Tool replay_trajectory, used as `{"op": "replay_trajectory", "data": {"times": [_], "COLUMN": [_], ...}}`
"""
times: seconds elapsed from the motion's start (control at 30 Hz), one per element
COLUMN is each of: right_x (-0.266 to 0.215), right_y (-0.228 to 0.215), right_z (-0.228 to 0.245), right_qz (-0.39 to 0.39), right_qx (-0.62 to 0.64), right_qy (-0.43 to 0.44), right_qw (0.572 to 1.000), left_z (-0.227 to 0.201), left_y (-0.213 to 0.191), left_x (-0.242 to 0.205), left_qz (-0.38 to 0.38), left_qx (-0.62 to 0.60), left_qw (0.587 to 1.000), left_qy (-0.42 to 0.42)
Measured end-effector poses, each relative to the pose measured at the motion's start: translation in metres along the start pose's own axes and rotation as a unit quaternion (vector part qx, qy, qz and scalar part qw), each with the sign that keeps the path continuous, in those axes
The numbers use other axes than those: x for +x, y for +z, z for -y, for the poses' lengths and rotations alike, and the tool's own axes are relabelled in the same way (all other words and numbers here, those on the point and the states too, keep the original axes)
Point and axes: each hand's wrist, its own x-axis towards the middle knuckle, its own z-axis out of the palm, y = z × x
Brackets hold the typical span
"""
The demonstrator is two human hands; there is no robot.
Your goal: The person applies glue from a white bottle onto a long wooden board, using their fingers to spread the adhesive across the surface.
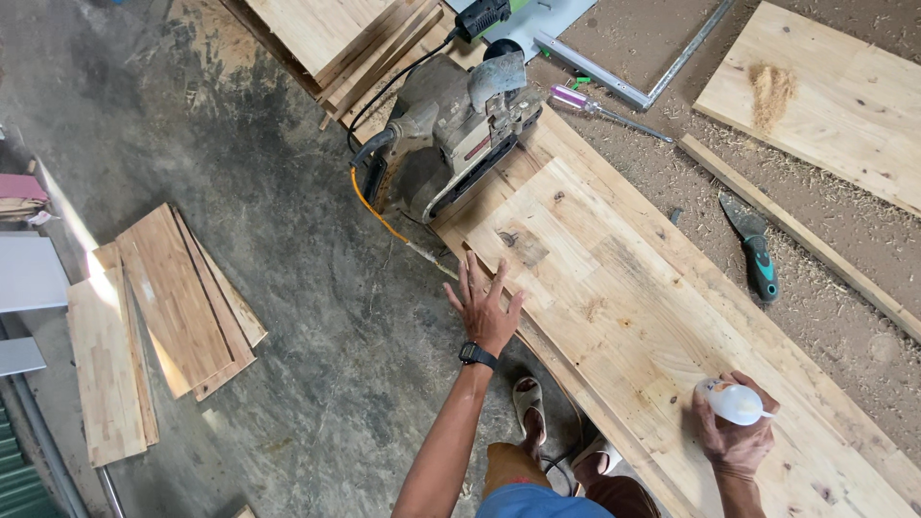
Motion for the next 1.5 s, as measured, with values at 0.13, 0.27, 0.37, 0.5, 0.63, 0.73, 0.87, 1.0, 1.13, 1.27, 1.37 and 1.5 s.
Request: {"op": "replay_trajectory", "data": {"times": [0.13, 0.27, 0.37, 0.5, 0.63, 0.73, 0.87, 1.0, 1.13, 1.27, 1.37, 1.5], "right_x": [-0.001, -0.001, 0.001, -0.001, 0.0, -0.001, -0.001, 0.0, -0.002, 0.0, -0.001, 0.0], "right_y": [-0.002, -0.002, -0.002, -0.001, -0.002, -0.001, -0.001, -0.001, -0.001, -0.001, 0.0, -0.001], "right_z": [0.003, 0.002, 0.007, -0.003, 0.002, 0.001, -0.003, -0.001, -0.003, 0.0, -0.002, 0.001], "right_qz": [-0.001, 0.005, 0.005, 0.009, 0.004, 0.005, 0.003, 0.003, 0.008, 0.006, 0.005, 0.006], "right_qx": [0.018, 0.012, 0.027, 0.023, 0.016, 0.02, 0.012, 0.017, 0.007, 0.01, 0.004, 0.01], "right_qy": [-0.016, 0.0, -0.002, -0.004, -0.014, 0.008, -0.011, -0.008, 0.011, -0.004, 0.0, 0.002], "right_qw": [1.0, 1.0, 1.0, 1.0, 1.0, 1.0, 1.0, 1.0, 1.0, 1.0, 1.0, 1.0], "left_z": [0.002, -0.002, -0.004, -0.006, -0.005, -0.005, -0.005, 0.012, 0.009, 0.012, 0.01, 0.017], "left_y": [0.003, -0.004, -0.007, -0.014, -0.017, -0.016, -0.012, 0.012, 0.003, -0.005, -0.016, -0.006], "left_x": [0.003, 0.004, 0.003, 0.014, 0.016, 0.014, 0.018, 0.019, 0.04, 0.062, 0.068, 0.065], "left_qz": [-0.008, -0.02, -0.015, 0.028, 0.019, 0.009, 0.035, -0.02, -0.04, 0.047, 0.082, 0.092], "left_qx": [0.018, -0.021, -0.006, 0.011, 0.033, 0.06, 0.048, -0.015, -0.081, -0.13, -0.186, -0.304], "left_qw": [1.0, 1.0, 1.0, 0.999, 0.999, 0.996, 0.998, 0.996, 0.975, 0.953, 0.928, 0.877], "left_qy": [-0.019, -0.007, 0.005, 0.021, 0.036, 0.061, 0.026, -0.083, -0.201, -0.271, -0.313, -0.36]}}
